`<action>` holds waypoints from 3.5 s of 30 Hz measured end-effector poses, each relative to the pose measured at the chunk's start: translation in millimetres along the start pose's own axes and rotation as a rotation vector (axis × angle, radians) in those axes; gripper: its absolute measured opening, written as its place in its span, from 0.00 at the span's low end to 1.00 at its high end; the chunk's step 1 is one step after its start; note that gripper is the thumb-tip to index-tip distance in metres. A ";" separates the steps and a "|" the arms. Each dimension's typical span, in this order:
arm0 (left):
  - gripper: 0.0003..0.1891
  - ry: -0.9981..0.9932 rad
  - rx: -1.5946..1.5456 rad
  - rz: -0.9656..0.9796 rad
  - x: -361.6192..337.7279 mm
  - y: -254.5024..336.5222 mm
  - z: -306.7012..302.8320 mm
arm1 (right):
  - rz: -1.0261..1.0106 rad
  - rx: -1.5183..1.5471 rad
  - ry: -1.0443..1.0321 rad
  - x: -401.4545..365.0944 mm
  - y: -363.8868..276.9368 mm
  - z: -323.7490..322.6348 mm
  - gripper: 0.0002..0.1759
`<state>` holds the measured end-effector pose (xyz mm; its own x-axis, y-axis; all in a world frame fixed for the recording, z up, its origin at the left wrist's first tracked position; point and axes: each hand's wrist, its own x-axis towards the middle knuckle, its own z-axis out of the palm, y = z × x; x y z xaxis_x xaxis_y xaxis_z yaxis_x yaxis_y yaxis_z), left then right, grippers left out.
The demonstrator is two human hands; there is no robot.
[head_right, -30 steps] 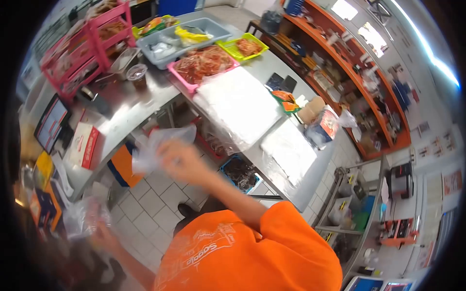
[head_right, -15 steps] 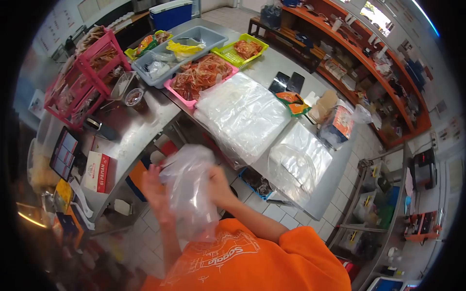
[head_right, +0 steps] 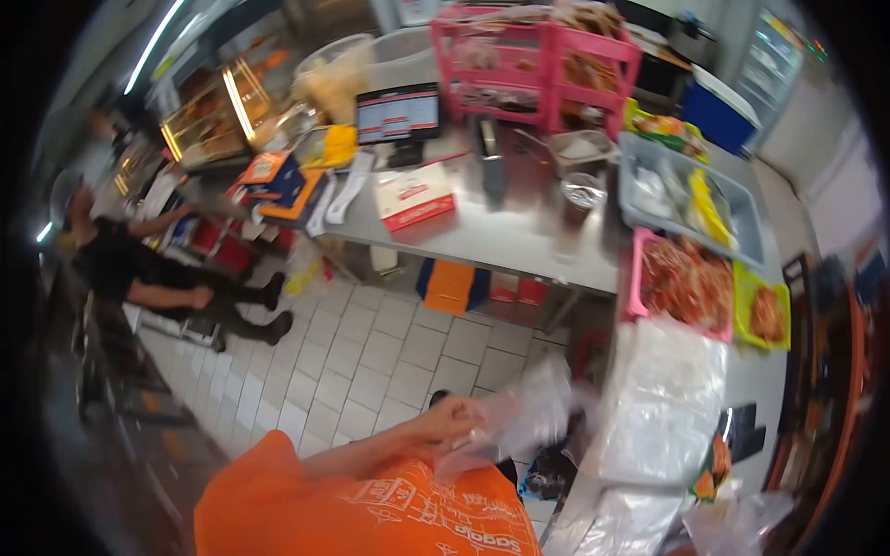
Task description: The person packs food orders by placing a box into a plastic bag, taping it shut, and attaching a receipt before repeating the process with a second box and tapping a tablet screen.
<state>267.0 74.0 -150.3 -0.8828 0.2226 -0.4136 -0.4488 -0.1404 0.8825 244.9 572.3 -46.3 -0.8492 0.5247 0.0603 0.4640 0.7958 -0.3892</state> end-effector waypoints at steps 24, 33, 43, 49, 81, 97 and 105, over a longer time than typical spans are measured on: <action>0.39 0.981 0.254 0.445 -116.5 21.4 -240.5 | -0.709 1.078 -1.123 -261.2 -577.3 224.1 0.13; 0.27 1.020 0.539 0.566 -182.1 65.4 -312.8 | -1.739 0.150 -0.992 -307.9 -636.7 191.2 0.18; 0.06 1.387 0.429 0.694 -182.8 67.8 -312.7 | -1.677 0.636 -1.222 -302.3 -664.9 203.9 0.33; 0.04 1.331 0.213 0.644 -183.6 96.6 -301.9 | -1.695 0.492 -1.221 -306.1 -666.3 214.5 0.29; 0.09 1.182 -0.383 0.425 -174.3 -28.3 -260.9 | -0.506 0.711 -1.798 -393.9 -516.0 332.4 0.09; 0.13 1.600 0.025 0.330 -234.4 -45.1 -284.3 | 0.377 1.002 -2.309 -369.1 -528.8 347.1 0.04; 0.12 1.819 0.389 0.071 -241.7 -25.6 -250.6 | -0.937 0.381 -1.734 -384.4 -562.5 291.9 0.12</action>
<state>457.2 -218.0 -129.1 -0.0589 -0.9866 0.1521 -0.5881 0.1574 0.7933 236.7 -165.3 -118.9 -0.1547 -0.9158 -0.3707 -0.0533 0.3824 -0.9225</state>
